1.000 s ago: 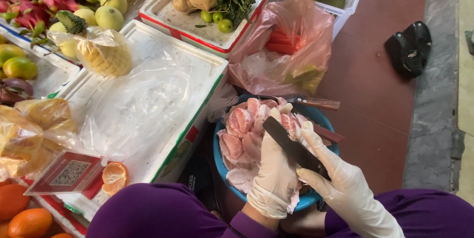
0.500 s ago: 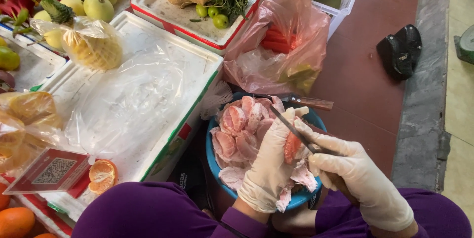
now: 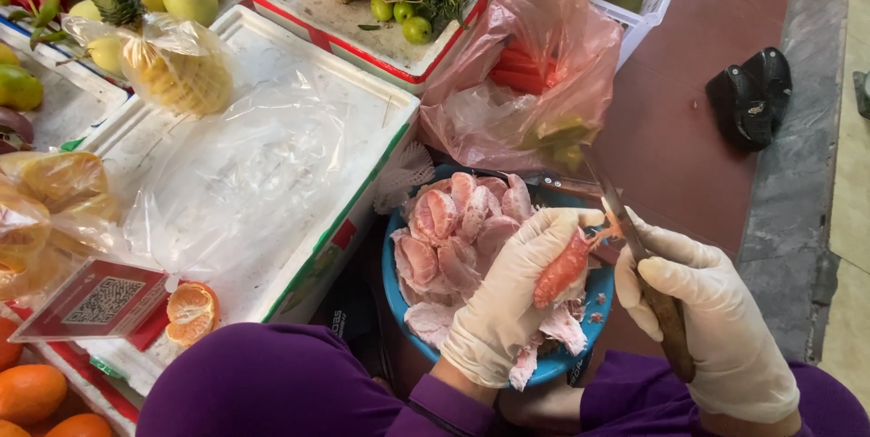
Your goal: Peeling and segmenting a pomelo fruit using a knife and hands at a fruit stall.
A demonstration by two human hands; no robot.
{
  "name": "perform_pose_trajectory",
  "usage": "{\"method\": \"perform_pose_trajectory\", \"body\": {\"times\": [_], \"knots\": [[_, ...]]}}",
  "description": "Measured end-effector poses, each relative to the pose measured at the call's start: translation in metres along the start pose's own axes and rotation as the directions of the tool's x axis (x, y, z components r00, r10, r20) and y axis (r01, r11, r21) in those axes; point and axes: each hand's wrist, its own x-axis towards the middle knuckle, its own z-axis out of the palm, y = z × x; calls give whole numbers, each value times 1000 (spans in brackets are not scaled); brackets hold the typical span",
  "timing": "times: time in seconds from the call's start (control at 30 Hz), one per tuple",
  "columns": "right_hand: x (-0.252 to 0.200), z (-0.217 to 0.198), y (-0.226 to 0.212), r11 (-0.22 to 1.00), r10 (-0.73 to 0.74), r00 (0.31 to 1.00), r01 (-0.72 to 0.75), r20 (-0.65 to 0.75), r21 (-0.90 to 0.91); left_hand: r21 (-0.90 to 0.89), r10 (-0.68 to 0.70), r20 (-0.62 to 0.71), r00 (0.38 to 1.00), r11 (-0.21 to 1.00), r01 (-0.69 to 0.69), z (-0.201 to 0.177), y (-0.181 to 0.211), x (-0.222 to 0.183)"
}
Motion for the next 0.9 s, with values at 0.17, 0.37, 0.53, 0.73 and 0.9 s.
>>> {"method": "perform_pose_trajectory", "body": {"times": [0.17,0.37,0.53,0.73,0.9], "knots": [[1,1,-9,986,-156,988,155,-20,-63,-38,-39,4,999,999,39,-7,-5,1],[-3,-3,-10,978,-191,981,190,-13,-82,-16,-75,-14,997,997,75,-5,-4,2],[-4,-15,-17,949,-312,948,308,58,66,-25,8,-15,1000,1000,-8,-11,-1,5],[22,-25,39,981,-97,967,53,-235,-187,-67,66,-143,988,995,-76,-26,3,11],[50,-50,183,972,139,926,-196,-352,-131,111,248,-235,940,967,-228,-34,1,15]]}}
